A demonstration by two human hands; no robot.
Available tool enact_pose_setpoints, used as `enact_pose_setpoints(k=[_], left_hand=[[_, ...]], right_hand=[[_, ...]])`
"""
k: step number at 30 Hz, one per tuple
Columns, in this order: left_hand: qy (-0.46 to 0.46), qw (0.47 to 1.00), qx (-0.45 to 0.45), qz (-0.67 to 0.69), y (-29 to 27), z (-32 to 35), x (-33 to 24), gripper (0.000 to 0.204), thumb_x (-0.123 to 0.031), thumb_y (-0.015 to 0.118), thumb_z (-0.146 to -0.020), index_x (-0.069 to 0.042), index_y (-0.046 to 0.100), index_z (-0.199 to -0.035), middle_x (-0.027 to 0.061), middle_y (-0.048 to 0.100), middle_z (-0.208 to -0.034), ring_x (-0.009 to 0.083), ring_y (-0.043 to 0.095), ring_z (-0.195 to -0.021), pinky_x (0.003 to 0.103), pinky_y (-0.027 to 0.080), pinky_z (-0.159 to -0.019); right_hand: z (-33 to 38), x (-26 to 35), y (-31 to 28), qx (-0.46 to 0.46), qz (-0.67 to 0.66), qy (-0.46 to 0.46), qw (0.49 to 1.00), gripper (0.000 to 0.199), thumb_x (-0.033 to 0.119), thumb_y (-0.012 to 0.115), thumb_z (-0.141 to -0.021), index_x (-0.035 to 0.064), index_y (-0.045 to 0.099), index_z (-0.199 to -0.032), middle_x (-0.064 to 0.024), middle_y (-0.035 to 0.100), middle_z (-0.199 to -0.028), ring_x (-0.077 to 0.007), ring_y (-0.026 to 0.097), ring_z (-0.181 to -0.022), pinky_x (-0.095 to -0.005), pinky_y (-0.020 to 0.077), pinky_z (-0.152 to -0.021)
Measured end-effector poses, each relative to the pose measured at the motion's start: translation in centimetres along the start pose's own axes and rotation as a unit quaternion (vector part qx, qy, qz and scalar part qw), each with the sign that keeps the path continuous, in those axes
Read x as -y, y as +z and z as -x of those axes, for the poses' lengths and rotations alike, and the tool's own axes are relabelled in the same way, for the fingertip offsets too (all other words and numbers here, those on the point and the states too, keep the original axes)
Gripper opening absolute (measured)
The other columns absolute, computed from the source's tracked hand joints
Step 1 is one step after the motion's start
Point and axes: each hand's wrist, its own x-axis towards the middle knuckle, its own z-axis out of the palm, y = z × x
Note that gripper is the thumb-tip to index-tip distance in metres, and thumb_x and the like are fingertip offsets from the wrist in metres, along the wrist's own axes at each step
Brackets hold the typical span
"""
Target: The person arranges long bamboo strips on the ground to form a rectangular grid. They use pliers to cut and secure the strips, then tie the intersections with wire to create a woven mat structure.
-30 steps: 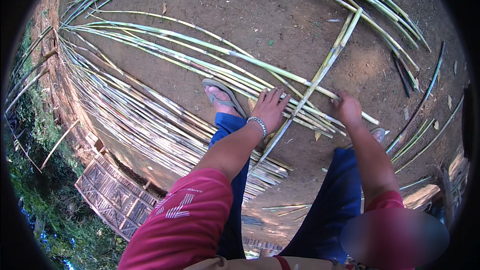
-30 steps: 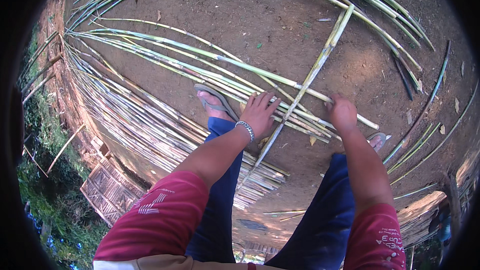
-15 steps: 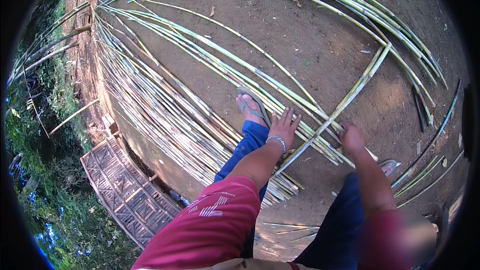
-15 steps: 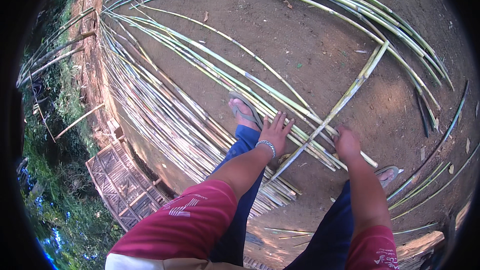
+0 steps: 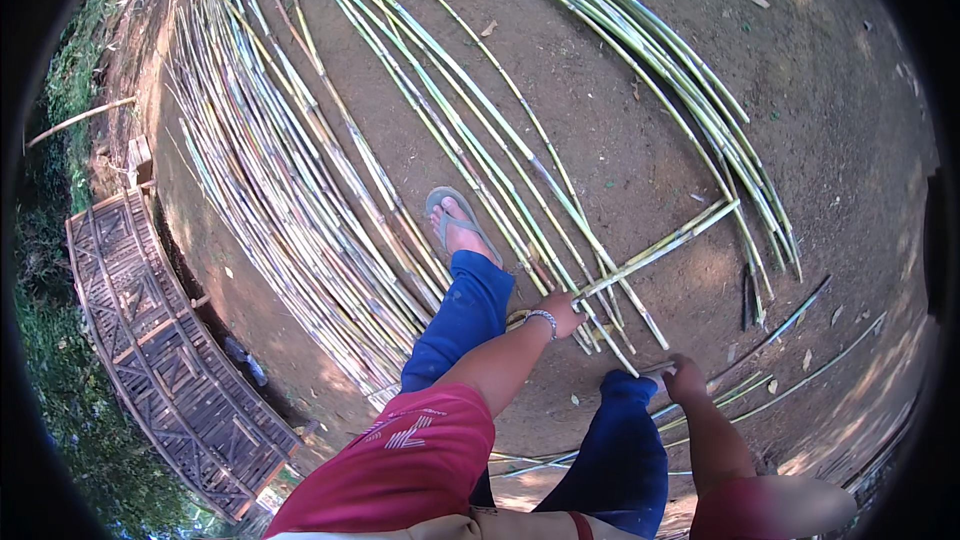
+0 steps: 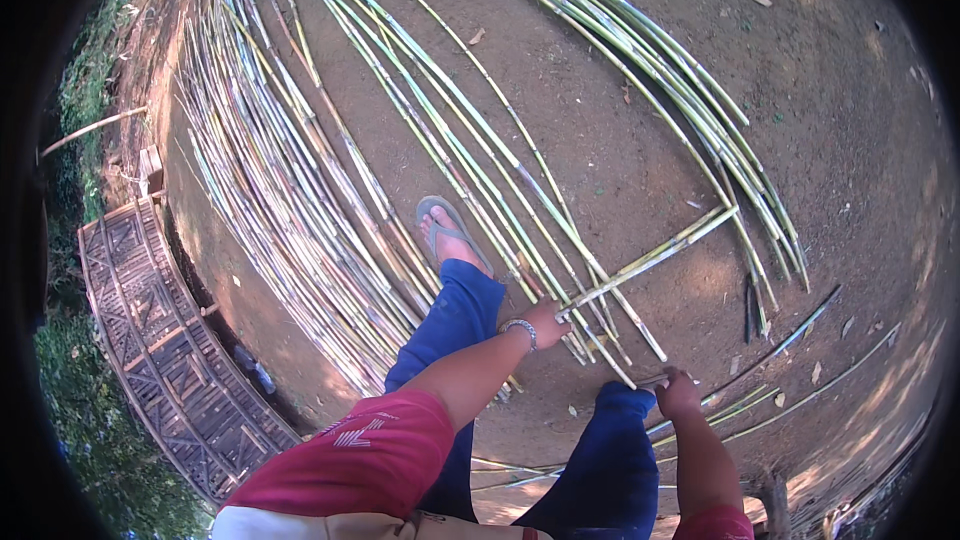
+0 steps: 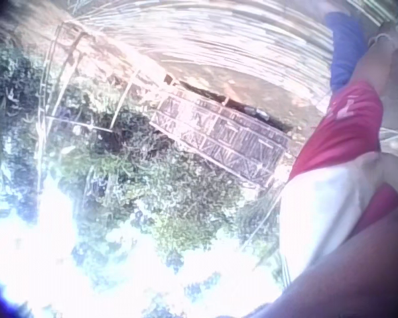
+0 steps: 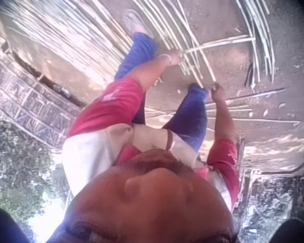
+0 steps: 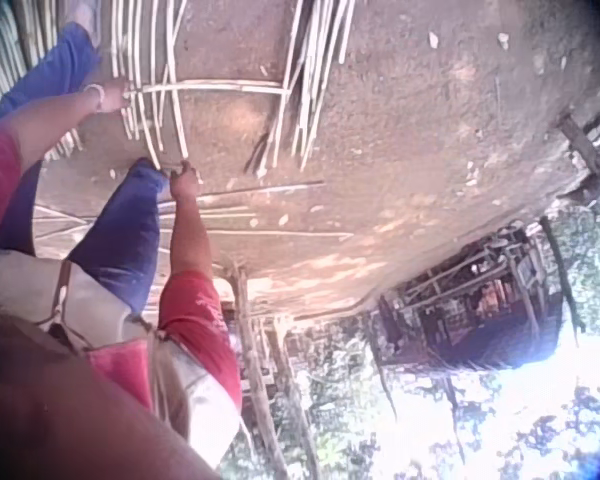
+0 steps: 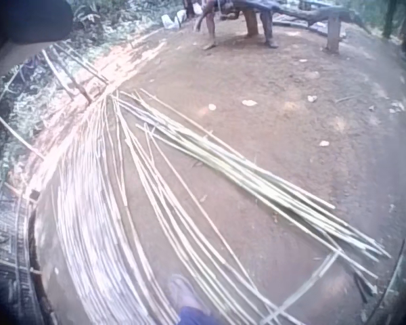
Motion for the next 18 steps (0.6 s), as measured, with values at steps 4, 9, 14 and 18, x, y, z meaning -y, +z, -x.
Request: enact_pose_setpoints(k=[4,9,14,18], left_hand=[[0.109,0.959,-0.046,0.259,-3.0,4.3,1.2,0.069,-0.042,0.068,-0.092,0.002,0.048,-0.142,0.0243,0.057,-0.138,0.0344,0.058,-0.125,0.040,0.046,-0.105],[0.327,0.829,-0.012,0.454,-18.7,17.0,-1.6,0.051,-0.021,0.067,-0.097,0.001,0.049,-0.140,0.0041,0.063,-0.100,0.0097,0.061,-0.093,0.027,0.051,-0.085],[0.706,0.564,0.179,0.388,-33.3,32.1,-6.1,0.056,-0.052,0.076,-0.084,-0.006,0.064,-0.114,-0.0003,0.056,-0.078,0.0138,0.057,-0.071,0.040,0.050,-0.080],[0.789,0.490,0.239,0.284,-36.7,42.1,-12.5,0.049,-0.058,0.079,-0.076,-0.011,0.064,-0.085,0.0027,0.058,-0.075,0.0186,0.058,-0.064,0.042,0.048,-0.064]], right_hand=[[7.8,-0.4,-0.8,0.041,0.106,0.103,0.988,0.057,0.035,0.073,-0.086,0.0074,0.058,-0.133,-0.0190,0.066,-0.125,-0.0358,0.062,-0.118,-0.0444,0.0481,-0.104],[15.5,4.6,0.3,0.097,-0.016,0.097,0.990,0.060,0.042,0.072,-0.086,0.0081,0.059,-0.133,-0.0185,0.065,-0.128,-0.0374,0.061,-0.120,-0.0442,0.0474,-0.104],[20.8,18.6,-0.6,0.112,-0.056,-0.041,0.991,0.054,0.039,0.065,-0.093,0.0083,0.055,-0.136,-0.0201,0.066,-0.122,-0.0326,0.065,-0.112,-0.0428,0.0518,-0.096],[23.4,26.8,-1.2,0.129,-0.232,-0.105,0.958,0.052,0.038,0.065,-0.094,0.0064,0.056,-0.134,-0.0178,0.068,-0.114,-0.0288,0.068,-0.105,-0.0391,0.0526,-0.093]])
